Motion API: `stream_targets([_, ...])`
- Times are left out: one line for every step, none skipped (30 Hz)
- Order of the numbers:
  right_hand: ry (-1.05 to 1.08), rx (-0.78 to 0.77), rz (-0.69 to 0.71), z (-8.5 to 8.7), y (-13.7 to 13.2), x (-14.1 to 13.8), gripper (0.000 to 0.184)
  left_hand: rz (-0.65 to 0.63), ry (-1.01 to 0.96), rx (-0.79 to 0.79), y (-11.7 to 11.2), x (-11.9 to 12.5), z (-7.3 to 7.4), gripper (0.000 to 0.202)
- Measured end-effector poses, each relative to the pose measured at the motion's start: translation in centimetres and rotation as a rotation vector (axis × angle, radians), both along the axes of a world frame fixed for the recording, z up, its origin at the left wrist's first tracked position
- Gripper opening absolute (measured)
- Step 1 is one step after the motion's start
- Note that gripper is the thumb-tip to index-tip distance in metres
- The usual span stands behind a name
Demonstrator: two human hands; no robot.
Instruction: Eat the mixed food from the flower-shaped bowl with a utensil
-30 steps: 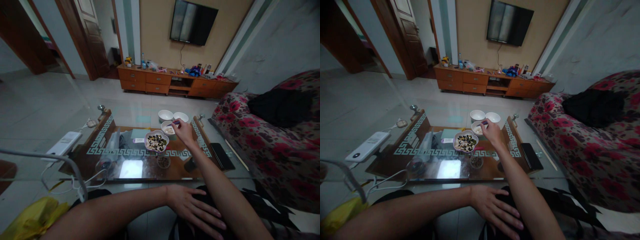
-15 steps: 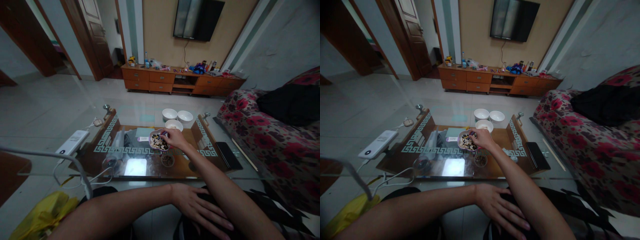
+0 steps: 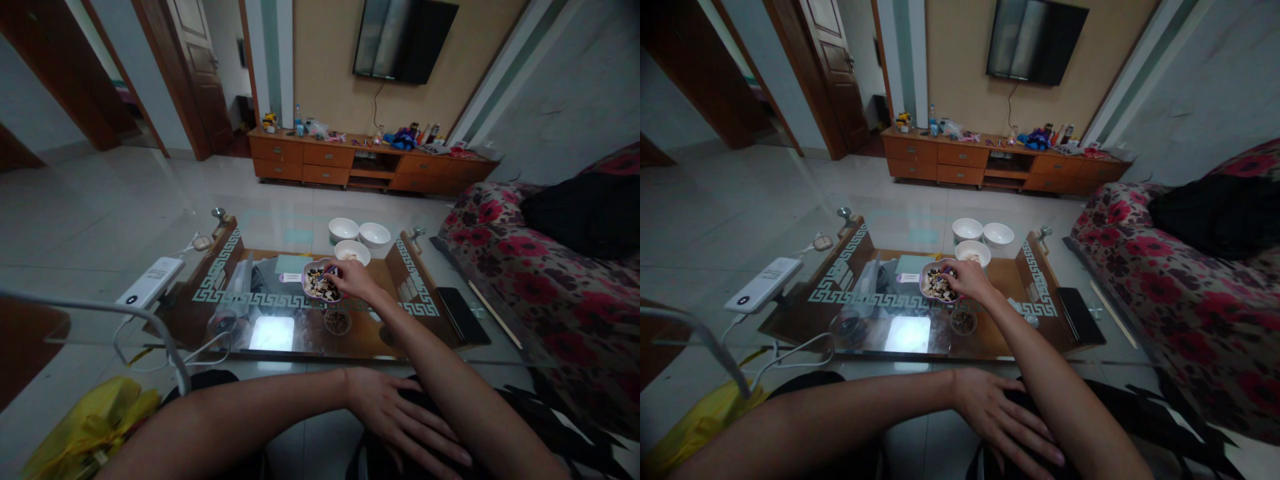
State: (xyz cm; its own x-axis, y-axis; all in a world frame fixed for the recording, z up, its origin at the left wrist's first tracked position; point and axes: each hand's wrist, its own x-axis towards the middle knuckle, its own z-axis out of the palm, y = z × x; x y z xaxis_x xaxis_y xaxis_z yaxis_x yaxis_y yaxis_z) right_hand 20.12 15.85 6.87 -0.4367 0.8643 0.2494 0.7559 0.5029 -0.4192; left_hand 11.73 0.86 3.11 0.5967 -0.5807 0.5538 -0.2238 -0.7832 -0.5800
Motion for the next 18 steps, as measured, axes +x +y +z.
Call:
stream_targets([0.003, -0.002, 0.006, 0.0, 0.0, 0.0, 0.014, -0.001, 0.006, -0.001, 0.0, 0.0, 0.0, 0.049])
stream_targets([0.006, -0.005, 0.011, 0.0, 0.0, 0.0, 0.015, -0.005, 0.01, -0.006, 0.0, 0.0, 0.0, 0.049])
stream_targets([0.01, -0.01, 0.014, 0.0, 0.0, 0.1, 0.016, -0.011, 0.013, -0.011, 0.0, 0.0, 0.0, 0.049])
stream_targets([0.014, -0.015, 0.016, -0.1, 0.0, 0.1, 0.016, -0.016, 0.013, -0.018, 0.0, 0.0, -0.1, 0.05])
stream_targets([0.018, -0.02, 0.017, -0.1, 0.0, 0.0, 0.016, -0.025, 0.008, -0.023, 0.0, 0.0, -0.1, 0.05])
stream_targets([0.02, -0.022, 0.019, -0.2, 0.0, 0.0, 0.015, -0.029, 0.002, -0.027, 0.0, 0.1, -0.1, 0.05])
stream_targets([0.022, -0.021, 0.022, -0.2, 0.0, -0.1, 0.015, -0.034, -0.006, -0.03, 0.1, 0.1, -0.2, 0.05])
stream_targets([0.023, -0.019, 0.027, -0.3, 0.0, -0.3, 0.014, -0.034, -0.01, -0.03, 0.1, 0.1, -0.2, 0.05])
stream_targets([0.028, -0.016, 0.032, -0.3, -0.1, -0.4, 0.013, -0.032, -0.014, -0.03, 0.1, 0.1, -0.2, 0.05])
stream_targets([0.034, -0.016, 0.036, -0.3, -0.1, -0.6, 0.012, -0.029, -0.017, -0.029, 0.2, 0.1, -0.2, 0.051])
stream_targets([0.046, -0.014, 0.034, -0.3, 0.0, -0.6, 0.011, -0.026, -0.019, -0.028, 0.2, 0.1, -0.2, 0.051])
stream_targets([0.066, -0.009, 0.026, -0.2, 0.1, -0.6, 0.01, -0.025, -0.023, -0.027, 0.2, 0.1, -0.1, 0.051])
stream_targets([0.094, 0.003, 0.007, 0.0, 0.2, -0.4, 0.009, -0.025, -0.028, -0.025, 0.2, 0.1, -0.1, 0.051])
stream_targets([0.13, 0.025, -0.025, 0.2, 0.4, -0.1, 0.009, -0.023, -0.028, -0.022, 0.2, 0.1, 0.0, 0.052])
stream_targets([0.17, 0.059, -0.073, 0.4, 0.7, 0.4, 0.01, -0.018, -0.025, -0.019, 0.2, 0.1, -0.1, 0.051])
stream_targets([0.209, 0.1, -0.135, 0.6, 0.9, 1.1, 0.011, -0.012, -0.021, -0.016, 0.1, 0.0, -0.1, 0.051])
stream_targets([0.24, 0.145, -0.208, 0.8, 1.2, 1.9, 0.013, -0.004, -0.017, -0.014, 0.1, 0.0, -0.2, 0.051])
stream_targets([0.256, 0.187, -0.286, 1.0, 1.5, 2.8, 0.014, 0.004, -0.014, -0.013, 0.1, 0.1, -0.3, 0.051])
